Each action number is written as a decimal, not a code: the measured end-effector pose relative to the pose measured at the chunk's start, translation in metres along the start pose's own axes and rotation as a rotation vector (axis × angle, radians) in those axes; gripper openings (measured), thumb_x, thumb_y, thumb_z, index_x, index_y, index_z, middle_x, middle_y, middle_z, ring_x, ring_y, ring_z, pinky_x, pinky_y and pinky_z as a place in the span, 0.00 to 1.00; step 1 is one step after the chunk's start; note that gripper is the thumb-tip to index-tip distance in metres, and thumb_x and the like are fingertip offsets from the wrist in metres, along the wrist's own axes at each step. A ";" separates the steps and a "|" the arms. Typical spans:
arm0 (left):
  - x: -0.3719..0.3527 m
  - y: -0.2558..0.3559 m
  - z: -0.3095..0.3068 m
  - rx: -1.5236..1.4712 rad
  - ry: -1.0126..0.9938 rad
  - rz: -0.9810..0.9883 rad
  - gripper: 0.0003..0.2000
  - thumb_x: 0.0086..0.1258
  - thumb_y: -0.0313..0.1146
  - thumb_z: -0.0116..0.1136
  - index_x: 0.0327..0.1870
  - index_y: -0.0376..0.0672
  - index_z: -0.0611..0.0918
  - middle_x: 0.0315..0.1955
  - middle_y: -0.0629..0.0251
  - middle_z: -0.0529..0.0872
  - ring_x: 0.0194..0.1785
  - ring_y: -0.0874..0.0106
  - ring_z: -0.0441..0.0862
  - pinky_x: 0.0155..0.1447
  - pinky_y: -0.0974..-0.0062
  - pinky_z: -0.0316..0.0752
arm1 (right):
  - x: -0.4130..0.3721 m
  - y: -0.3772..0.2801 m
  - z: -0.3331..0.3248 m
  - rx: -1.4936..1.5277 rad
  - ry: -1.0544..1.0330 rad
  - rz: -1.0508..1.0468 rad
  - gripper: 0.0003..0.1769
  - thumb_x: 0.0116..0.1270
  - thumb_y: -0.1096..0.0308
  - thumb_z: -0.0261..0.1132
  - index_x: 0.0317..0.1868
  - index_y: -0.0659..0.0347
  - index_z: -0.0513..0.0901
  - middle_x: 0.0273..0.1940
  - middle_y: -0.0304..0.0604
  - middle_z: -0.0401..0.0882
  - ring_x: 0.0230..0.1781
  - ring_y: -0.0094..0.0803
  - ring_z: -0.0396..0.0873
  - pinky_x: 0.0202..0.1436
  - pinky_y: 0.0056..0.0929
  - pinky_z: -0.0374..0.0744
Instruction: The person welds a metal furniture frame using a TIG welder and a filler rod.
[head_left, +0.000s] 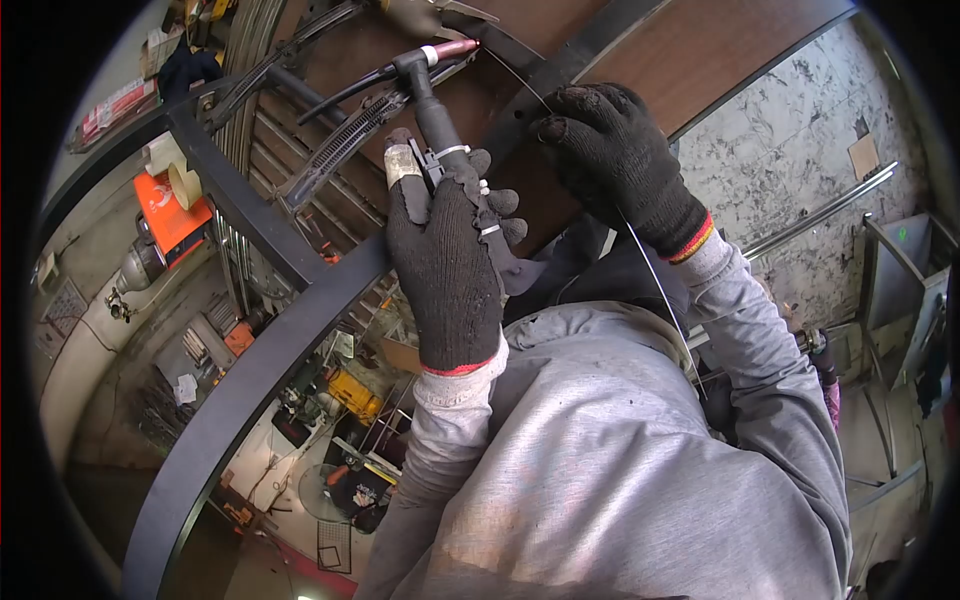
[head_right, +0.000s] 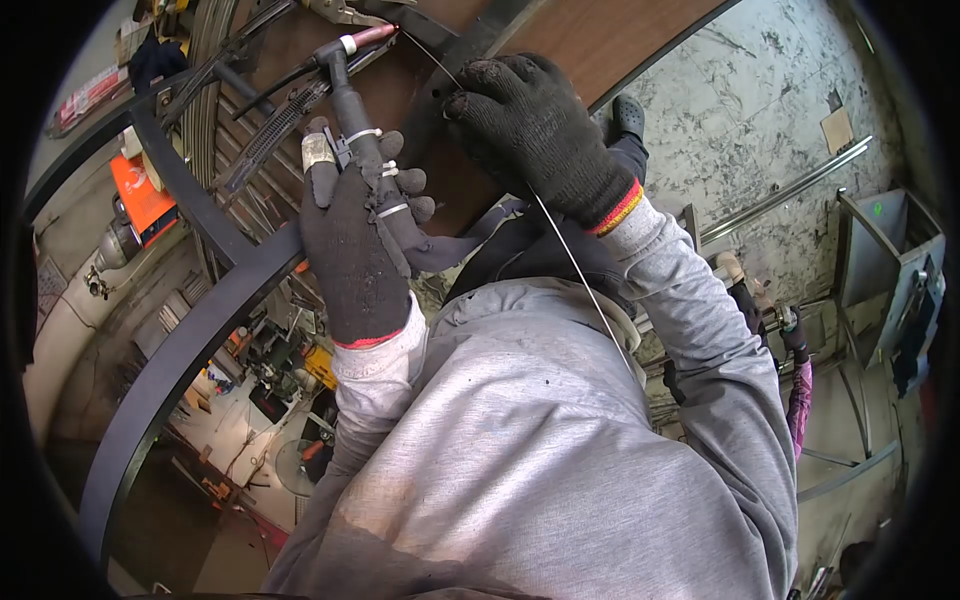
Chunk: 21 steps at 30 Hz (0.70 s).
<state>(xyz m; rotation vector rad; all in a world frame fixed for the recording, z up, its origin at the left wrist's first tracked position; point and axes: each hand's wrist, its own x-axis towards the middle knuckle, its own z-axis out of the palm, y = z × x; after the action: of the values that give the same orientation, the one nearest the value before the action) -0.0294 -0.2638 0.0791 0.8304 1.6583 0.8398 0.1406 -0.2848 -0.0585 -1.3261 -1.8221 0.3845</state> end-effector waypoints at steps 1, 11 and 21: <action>0.001 0.001 -0.002 0.024 -0.005 -0.035 0.15 0.82 0.33 0.55 0.61 0.31 0.79 0.40 0.53 0.90 0.29 0.68 0.89 0.31 0.72 0.87 | 0.000 0.001 0.000 0.003 -0.003 -0.002 0.20 0.67 0.61 0.75 0.58 0.53 0.88 0.62 0.49 0.84 0.63 0.53 0.83 0.71 0.53 0.78; 0.002 0.000 -0.002 0.040 -0.001 -0.056 0.16 0.81 0.34 0.56 0.61 0.31 0.80 0.34 0.54 0.89 0.27 0.68 0.88 0.30 0.72 0.86 | 0.002 0.001 0.000 0.013 0.019 -0.022 0.20 0.66 0.62 0.75 0.57 0.54 0.88 0.60 0.49 0.84 0.62 0.52 0.83 0.69 0.52 0.79; -0.002 0.013 0.005 0.043 0.011 -0.161 0.14 0.85 0.36 0.58 0.65 0.42 0.79 0.34 0.61 0.89 0.25 0.71 0.87 0.26 0.72 0.84 | 0.000 -0.002 0.004 0.017 0.049 -0.013 0.18 0.62 0.72 0.76 0.53 0.54 0.86 0.58 0.43 0.86 0.63 0.49 0.83 0.66 0.51 0.81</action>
<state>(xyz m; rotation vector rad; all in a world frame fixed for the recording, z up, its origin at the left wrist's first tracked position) -0.0222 -0.2579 0.0904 0.7119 1.7324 0.7007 0.1367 -0.2846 -0.0598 -1.3003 -1.7831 0.3568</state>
